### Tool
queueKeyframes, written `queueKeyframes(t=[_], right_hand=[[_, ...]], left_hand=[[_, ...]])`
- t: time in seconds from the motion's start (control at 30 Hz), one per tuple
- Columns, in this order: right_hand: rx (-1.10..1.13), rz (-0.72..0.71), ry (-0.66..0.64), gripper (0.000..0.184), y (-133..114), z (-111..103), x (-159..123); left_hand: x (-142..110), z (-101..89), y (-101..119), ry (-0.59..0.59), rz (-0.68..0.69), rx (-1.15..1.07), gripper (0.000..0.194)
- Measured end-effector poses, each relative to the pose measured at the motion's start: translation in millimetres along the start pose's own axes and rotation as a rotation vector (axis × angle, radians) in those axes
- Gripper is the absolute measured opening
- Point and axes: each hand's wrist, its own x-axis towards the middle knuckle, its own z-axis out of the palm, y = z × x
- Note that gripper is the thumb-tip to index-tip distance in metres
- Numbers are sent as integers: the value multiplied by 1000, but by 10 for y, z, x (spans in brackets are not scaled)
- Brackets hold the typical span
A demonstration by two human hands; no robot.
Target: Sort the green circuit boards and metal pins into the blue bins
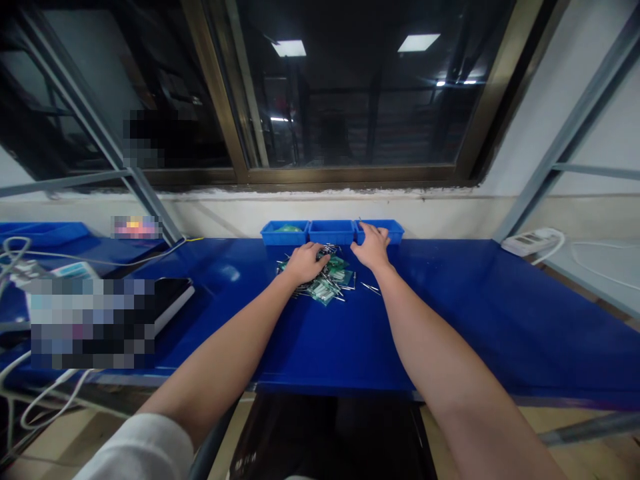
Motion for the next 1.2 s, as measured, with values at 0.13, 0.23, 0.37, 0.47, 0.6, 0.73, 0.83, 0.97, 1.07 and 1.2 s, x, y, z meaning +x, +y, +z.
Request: queueKeyframes(t=[0.13,0.23,0.37,0.47,0.6,0.73,0.83,0.97,1.07,1.2], right_hand=[[-61,81,-99,73,59,23,26],[-75,125,-223,83,104,57,30],[-76,139,-316,87,123,92,27],[-79,134,-322,88,119,91,27],[-94,173,-253,87,144,76,33],[-151,238,-236,81,193,64,40],[-175,242,-284,81,202,61,43],[-178,220,-331,82,186,73,42],[-175,205,-350,85,179,91,36],[-160,185,-331,86,166,90,22]], left_hand=[[1,13,-4,-19,-4,12,40],[-1,15,0,-37,0,10,38],[-4,13,5,-66,-7,2,39],[-8,11,6,-79,-10,3,40],[-9,7,3,-73,-11,1,40],[-1,3,-9,-54,-25,13,43],[3,15,-20,-52,-54,33,48],[3,50,-32,-135,-66,32,60],[2,65,-40,-178,-58,28,65],[3,55,-49,-155,-32,21,64]])
